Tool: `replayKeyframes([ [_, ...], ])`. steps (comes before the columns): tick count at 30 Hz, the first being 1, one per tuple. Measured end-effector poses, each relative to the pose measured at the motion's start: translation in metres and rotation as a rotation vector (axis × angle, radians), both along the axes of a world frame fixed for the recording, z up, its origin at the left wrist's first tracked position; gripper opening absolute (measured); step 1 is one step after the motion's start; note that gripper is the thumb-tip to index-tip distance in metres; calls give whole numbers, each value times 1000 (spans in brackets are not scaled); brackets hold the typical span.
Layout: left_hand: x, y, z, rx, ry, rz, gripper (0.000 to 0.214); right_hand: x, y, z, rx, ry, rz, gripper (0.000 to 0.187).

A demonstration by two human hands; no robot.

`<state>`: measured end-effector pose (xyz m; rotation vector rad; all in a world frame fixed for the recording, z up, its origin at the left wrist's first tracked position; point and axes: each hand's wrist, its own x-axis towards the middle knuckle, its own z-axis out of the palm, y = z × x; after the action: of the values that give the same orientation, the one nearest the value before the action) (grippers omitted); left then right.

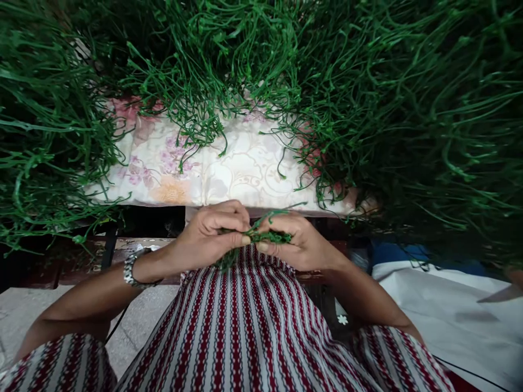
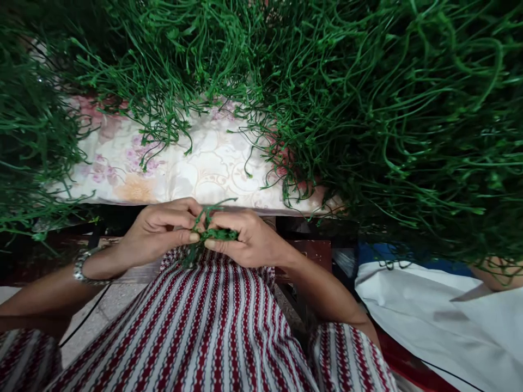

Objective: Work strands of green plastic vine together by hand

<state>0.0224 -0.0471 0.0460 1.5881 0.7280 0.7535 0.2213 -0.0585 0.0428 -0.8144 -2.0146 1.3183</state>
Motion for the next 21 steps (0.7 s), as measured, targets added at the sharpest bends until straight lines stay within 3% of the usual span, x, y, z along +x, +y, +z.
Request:
replayKeyframes([
  [4,5,-2,-7,251,-1,202,10,-5,1,-4,37,0,-126,11],
  [7,6,-5,-9,247,-11,212,10,-7,-2,-6,83,-59,-169,12],
  [15,3,-10,-11,-120,11,307,6,-16,-11,-12,251,-153,-309,12],
  [21,7,-11,-21,-397,-190,340,7,-19,-14,-20,424,-200,-323,24],
])
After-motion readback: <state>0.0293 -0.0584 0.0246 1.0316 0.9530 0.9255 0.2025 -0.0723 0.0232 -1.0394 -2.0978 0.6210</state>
